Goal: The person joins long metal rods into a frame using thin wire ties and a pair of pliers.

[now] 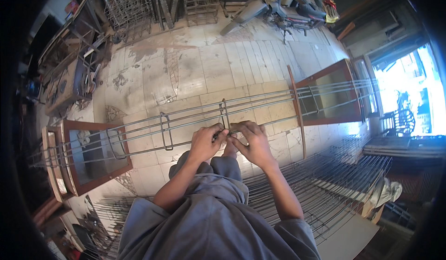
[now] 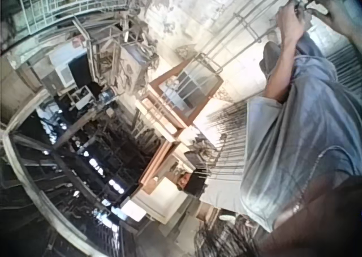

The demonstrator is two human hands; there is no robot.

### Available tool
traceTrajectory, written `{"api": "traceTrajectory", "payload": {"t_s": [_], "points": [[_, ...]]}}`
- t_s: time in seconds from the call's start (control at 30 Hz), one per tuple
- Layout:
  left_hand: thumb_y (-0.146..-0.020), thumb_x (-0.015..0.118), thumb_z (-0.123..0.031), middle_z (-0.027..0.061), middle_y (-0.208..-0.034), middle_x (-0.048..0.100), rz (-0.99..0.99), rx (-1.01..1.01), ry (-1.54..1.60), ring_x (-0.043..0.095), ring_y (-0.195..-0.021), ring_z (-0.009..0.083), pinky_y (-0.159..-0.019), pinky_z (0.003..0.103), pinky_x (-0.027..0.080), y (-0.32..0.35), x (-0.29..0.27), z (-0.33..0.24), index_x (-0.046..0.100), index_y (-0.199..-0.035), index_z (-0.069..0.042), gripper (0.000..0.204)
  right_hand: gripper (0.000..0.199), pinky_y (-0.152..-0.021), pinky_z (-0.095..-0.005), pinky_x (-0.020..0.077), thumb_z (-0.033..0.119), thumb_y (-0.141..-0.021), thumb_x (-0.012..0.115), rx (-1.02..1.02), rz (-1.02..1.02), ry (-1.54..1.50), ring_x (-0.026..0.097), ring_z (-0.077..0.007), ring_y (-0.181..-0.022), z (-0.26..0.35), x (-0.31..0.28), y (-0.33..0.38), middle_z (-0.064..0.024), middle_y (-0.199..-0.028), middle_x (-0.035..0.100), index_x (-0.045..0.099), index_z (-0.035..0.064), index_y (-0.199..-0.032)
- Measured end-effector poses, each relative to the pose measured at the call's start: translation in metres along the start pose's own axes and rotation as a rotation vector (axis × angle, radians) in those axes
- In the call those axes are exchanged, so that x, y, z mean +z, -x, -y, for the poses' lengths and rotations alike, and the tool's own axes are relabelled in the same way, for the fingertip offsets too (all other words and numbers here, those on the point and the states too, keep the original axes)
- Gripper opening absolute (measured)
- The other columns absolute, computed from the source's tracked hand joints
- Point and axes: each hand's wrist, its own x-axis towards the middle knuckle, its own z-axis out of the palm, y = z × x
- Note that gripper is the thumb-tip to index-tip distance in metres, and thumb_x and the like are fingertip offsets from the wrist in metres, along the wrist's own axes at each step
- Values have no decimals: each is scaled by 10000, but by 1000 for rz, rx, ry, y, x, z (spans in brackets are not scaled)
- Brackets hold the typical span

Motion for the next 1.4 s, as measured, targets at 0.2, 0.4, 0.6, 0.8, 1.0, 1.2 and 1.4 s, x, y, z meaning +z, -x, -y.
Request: {"api": "traceTrajectory", "payload": {"t_s": [0.2,0.4,0.6,0.8,1.0,1.2,1.4], "points": [[-961,613,-368,118,-713,682,15,-16,-105,656,-633,311,-581,390,479,0,2,2,676,-889,-82,301,168,-868,-429,431,158,-876,691,79,82,-299,633,-294,-1021,-15,11,-6,-88,-971,681,668,56,-1008],[-969,580,-439,104,-709,689,25,-41,-71,667,-644,333,-585,431,490,-2,2,-3,667,-907,-108,347,128,-844,-444,425,125,-893,640,81,152,-129,621,-314,-955,-6,1,-9,-100,-914,639,600,37,-977],[-970,632,-313,118,-726,689,82,-58,1,685,-671,217,-631,333,495,-6,3,13,674,-893,-15,310,139,-840,-461,426,99,-879,639,46,-18,-157,583,-348,-947,-6,22,14,-140,-934,608,579,6,-963],[-983,636,-215,88,-783,654,199,-77,232,626,-719,113,-652,285,512,-16,0,24,668,-906,48,276,166,-832,-502,451,58,-851,638,17,-154,-53,557,-390,-969,-11,52,32,-192,-991,578,577,-12,-989],[-975,615,-195,164,-702,658,238,30,-168,651,-622,297,-622,372,529,-21,-30,-23,665,-901,29,241,295,-895,-494,466,-18,-819,613,85,-297,-46,545,-413,-984,12,91,42,-183,-1042,562,571,-30,-1111],[-887,601,-90,204,-752,680,390,256,-377,692,-772,398,-677,454,550,-21,-24,-33,638,-1052,7,196,483,-913,-524,465,-63,-796,577,146,-406,-68,527,-460,-1044,48,113,48,-266,-1171,490,491,-87,-1270],[-798,638,-97,164,-744,709,620,676,-860,734,-727,298,-604,383,575,-35,-17,-44,642,-1055,35,289,532,-926,-577,439,-37,-811,589,132,-414,-232,456,-567,-1115,56,155,47,-383,-1263,416,428,-105,-1314]]}}
